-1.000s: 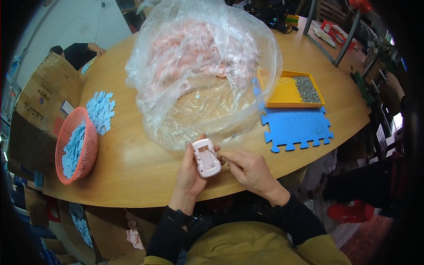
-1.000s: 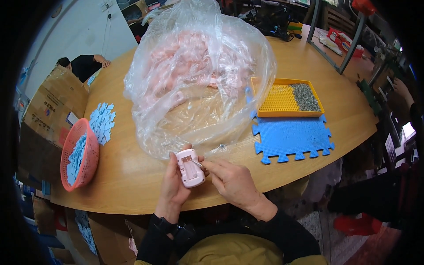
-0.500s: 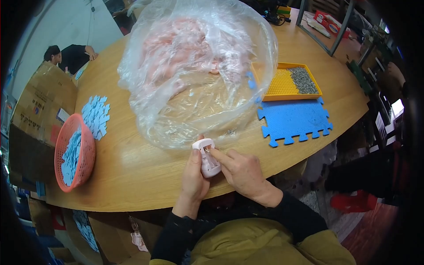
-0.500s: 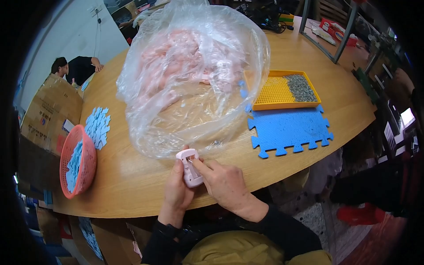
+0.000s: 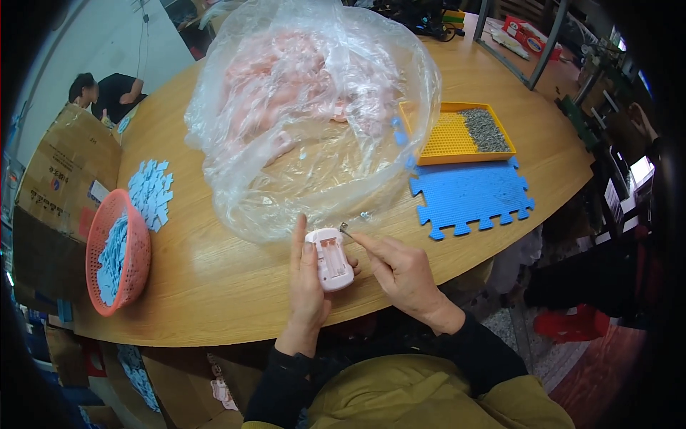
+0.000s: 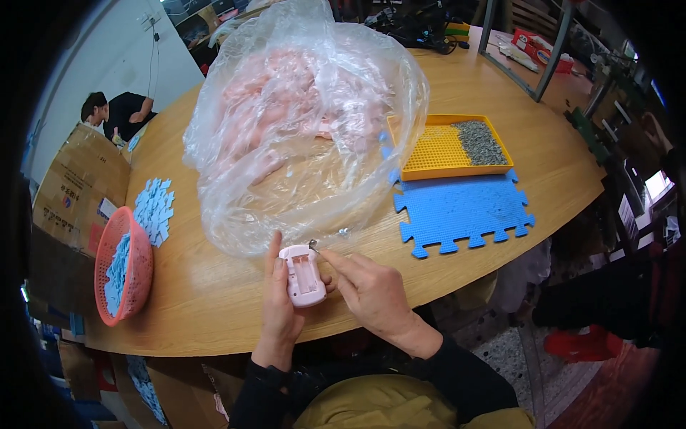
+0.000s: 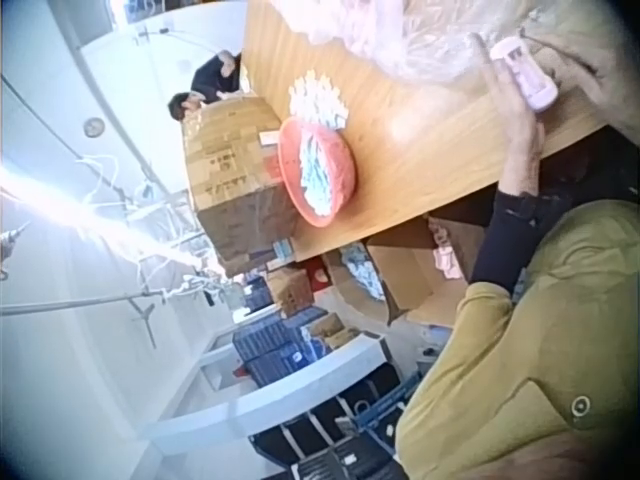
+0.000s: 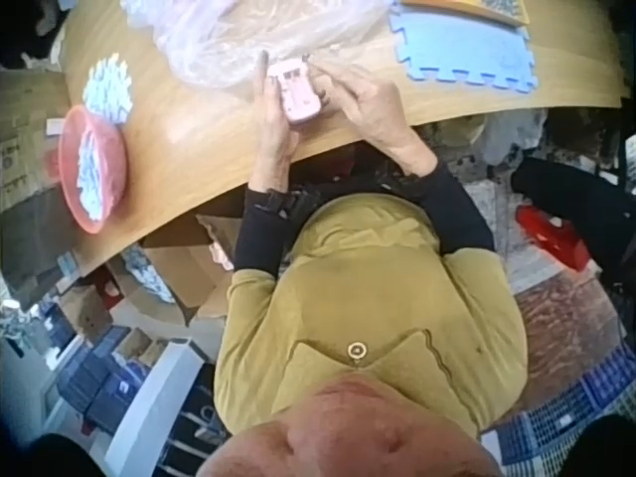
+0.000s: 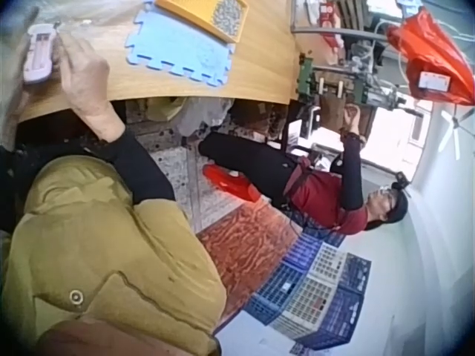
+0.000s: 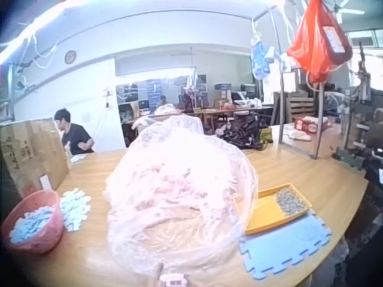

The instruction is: Manually assemble small metal and plastic parts into a white housing component.

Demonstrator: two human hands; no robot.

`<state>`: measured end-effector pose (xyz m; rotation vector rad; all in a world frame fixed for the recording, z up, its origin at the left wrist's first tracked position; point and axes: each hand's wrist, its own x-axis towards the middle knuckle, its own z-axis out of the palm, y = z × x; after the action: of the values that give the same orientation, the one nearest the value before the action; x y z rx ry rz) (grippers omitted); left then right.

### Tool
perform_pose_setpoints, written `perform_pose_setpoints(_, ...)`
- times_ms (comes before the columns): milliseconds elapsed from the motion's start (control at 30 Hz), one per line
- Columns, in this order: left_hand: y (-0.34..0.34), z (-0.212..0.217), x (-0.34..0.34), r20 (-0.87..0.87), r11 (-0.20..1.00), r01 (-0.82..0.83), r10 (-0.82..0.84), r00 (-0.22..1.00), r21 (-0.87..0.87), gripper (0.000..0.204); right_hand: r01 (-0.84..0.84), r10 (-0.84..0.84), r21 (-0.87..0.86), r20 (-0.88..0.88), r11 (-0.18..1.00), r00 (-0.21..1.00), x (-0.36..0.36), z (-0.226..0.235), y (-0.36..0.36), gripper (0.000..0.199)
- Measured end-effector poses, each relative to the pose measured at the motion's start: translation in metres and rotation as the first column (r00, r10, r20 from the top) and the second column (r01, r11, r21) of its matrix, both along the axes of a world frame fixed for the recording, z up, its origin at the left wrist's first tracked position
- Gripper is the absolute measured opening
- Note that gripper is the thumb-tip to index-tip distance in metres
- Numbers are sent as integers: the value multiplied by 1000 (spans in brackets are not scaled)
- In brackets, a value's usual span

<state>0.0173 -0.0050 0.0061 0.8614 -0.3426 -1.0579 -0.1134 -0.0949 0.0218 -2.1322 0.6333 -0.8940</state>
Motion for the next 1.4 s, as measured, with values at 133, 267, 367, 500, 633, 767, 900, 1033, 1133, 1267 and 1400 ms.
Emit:
perform_pose_setpoints(133, -2, 2, 5, 297, 997, -39, 17, 955, 68, 36, -29, 30, -23, 24, 999, 999, -4, 5, -1, 43)
perform_pose_setpoints(267, -6, 6, 4, 323, 996, 14, -43, 945, 91, 19, -48, 47, -21, -45, 999, 998, -6, 11, 0, 44)
perform_pose_setpoints(367, -8, 2, 6, 309, 995, 40, -66, 949, 90, 15, -68, 68, -38, -3, 997, 998, -7, 11, 2, 44)
perform_pose_setpoints(500, -7, 2, 5, 271, 997, 28, -46, 961, 69, 14, -94, 89, -50, -79, 994, 993, -13, 13, 3, 39)
perform_pose_setpoints(633, -4, 2, -1, 241, 998, -15, 0, 971, 60, 13, -24, 32, 172, -48, 985, 998, -20, 26, 4, 27)
perform_pose_setpoints(767, -3, 0, -17, 431, 999, -18, -6, 903, 52, 10, -100, 31, 412, 172, 906, 985, -7, 15, -7, 18)
perform_pose_setpoints(900, 1, -15, -20, 522, 995, -52, -1, 853, 87, 7, -176, 83, 524, 196, 833, 977, -5, 2, -7, 14)
perform_pose_setpoints(1033, -1, -9, -25, 482, 993, 22, -75, 873, 114, 16, -136, 53, 608, 152, 783, 987, -14, -4, -9, 12)
perform_pose_setpoints(1133, 1, 4, -26, 397, 993, 52, -89, 913, 104, 37, -47, -13, 589, 97, 807, 995, -26, -11, -22, 12)
perform_pose_setpoints(1267, -1, 20, -12, 418, 997, 47, -72, 906, 69, 62, 71, -50, 353, -70, 933, 996, -37, -6, -48, 13)
perform_pose_setpoints(1400, -14, 14, 6, 339, 992, 97, -119, 933, 79, 62, 98, -84, 35, -287, 995, 954, -33, -12, -59, 14)
